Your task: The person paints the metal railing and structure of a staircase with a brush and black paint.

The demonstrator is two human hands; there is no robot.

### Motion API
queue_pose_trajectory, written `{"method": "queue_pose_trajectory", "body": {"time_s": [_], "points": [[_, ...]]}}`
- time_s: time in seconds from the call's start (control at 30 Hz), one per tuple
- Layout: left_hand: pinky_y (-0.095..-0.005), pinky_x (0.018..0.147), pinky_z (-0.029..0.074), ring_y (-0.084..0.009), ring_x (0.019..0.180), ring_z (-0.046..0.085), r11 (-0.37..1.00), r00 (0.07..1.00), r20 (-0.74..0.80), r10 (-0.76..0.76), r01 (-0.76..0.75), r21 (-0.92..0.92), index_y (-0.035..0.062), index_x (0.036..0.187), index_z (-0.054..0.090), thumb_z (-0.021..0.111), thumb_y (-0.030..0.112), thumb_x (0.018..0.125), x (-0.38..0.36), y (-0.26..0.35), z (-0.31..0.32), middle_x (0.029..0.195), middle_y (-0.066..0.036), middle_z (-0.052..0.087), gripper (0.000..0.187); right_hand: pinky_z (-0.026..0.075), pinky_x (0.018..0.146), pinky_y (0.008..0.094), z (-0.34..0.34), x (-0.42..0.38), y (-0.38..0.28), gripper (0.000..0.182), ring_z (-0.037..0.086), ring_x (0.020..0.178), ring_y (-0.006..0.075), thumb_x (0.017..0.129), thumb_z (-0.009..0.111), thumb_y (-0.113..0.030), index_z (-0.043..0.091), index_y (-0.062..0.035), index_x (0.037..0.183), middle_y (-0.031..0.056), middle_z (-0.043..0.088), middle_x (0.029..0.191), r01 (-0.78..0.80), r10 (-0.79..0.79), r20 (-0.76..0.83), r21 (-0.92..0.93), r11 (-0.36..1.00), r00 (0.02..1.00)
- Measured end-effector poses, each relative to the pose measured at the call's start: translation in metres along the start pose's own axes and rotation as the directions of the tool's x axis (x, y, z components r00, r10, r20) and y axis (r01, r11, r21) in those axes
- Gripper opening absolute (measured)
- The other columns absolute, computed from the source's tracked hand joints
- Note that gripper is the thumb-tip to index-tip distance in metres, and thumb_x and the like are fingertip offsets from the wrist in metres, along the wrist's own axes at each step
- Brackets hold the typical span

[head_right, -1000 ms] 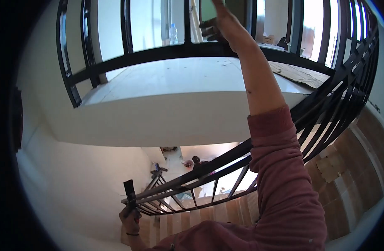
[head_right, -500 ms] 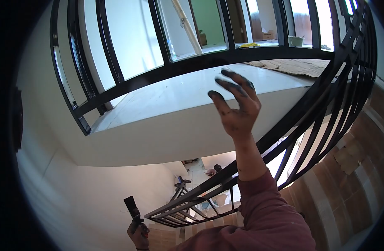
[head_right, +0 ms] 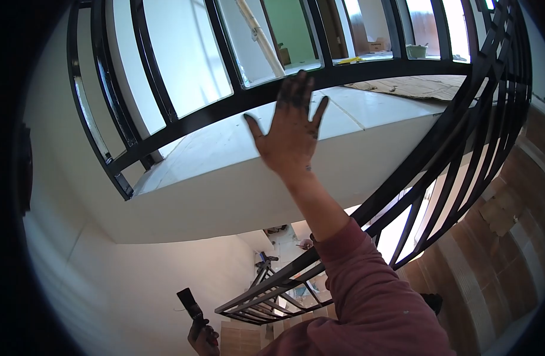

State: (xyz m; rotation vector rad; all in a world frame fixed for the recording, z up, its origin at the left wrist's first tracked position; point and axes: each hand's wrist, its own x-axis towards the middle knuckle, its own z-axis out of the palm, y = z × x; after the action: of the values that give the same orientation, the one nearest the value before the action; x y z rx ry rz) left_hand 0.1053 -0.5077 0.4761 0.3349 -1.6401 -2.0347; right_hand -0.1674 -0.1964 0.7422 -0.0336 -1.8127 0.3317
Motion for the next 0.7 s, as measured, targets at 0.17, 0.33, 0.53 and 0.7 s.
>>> {"method": "queue_pose_trajectory", "body": {"time_s": [0.17,0.33,0.53,0.7], "points": [[-0.0171,0.039,0.03,-0.0055,0.042,0.039,0.997,1.0,0.028,0.003,-0.006,0.079,-0.0069,0.101,0.056,0.058,0.006,0.079,0.0,0.011,0.006,0.06,-0.003,0.052,0.026,-0.003,0.104,0.0544,-0.003,-0.011,-0.026,0.087,0.008,0.134,0.0245,0.078,0.039,-0.063,0.019,0.0006,0.135,0.0151,0.014,0.143,0.201,-0.216,0.063,0.188,0.961,0.974],[-0.0178,0.039,0.03,-0.0056,0.042,0.038,1.0,0.999,0.051,-0.017,0.016,0.013,-0.0071,0.106,0.054,0.057,0.007,0.078,0.001,0.004,0.005,0.06,-0.003,0.052,0.031,0.0,0.101,0.061,-0.023,0.015,-0.004,0.075,0.025,0.129,0.0237,0.079,0.043,-0.055,0.031,-0.0027,0.131,0.0119,0.032,0.136,-0.07,0.073,0.052,-0.059,0.996,0.996],[-0.021,0.044,0.036,-0.0085,0.048,0.043,1.0,0.997,0.07,-0.018,0.018,0.002,-0.0053,0.104,0.054,0.054,0.005,0.078,0.004,0.004,0.012,0.063,-0.005,0.053,0.028,0.005,0.102,0.0584,-0.027,0.014,0.007,0.061,0.033,0.123,0.0264,0.073,0.056,-0.048,0.049,-0.0089,0.119,0.0132,0.045,0.125,0.088,-0.09,-0.039,-0.045,0.995,0.995],[-0.0261,0.048,0.046,-0.012,0.052,0.05,0.979,0.975,0.221,-0.021,0.065,-0.191,-0.0055,0.099,0.051,0.058,0.007,0.075,0.009,-0.005,0.03,0.068,-0.006,0.053,0.028,0.032,0.094,0.0467,-0.051,-0.067,0.019,0.02,0.051,0.097,0.0292,0.068,0.065,-0.025,0.061,-0.0103,0.082,0.0135,0.056,0.102,0.309,-0.286,-0.12,0.289,0.906,0.951]]}}
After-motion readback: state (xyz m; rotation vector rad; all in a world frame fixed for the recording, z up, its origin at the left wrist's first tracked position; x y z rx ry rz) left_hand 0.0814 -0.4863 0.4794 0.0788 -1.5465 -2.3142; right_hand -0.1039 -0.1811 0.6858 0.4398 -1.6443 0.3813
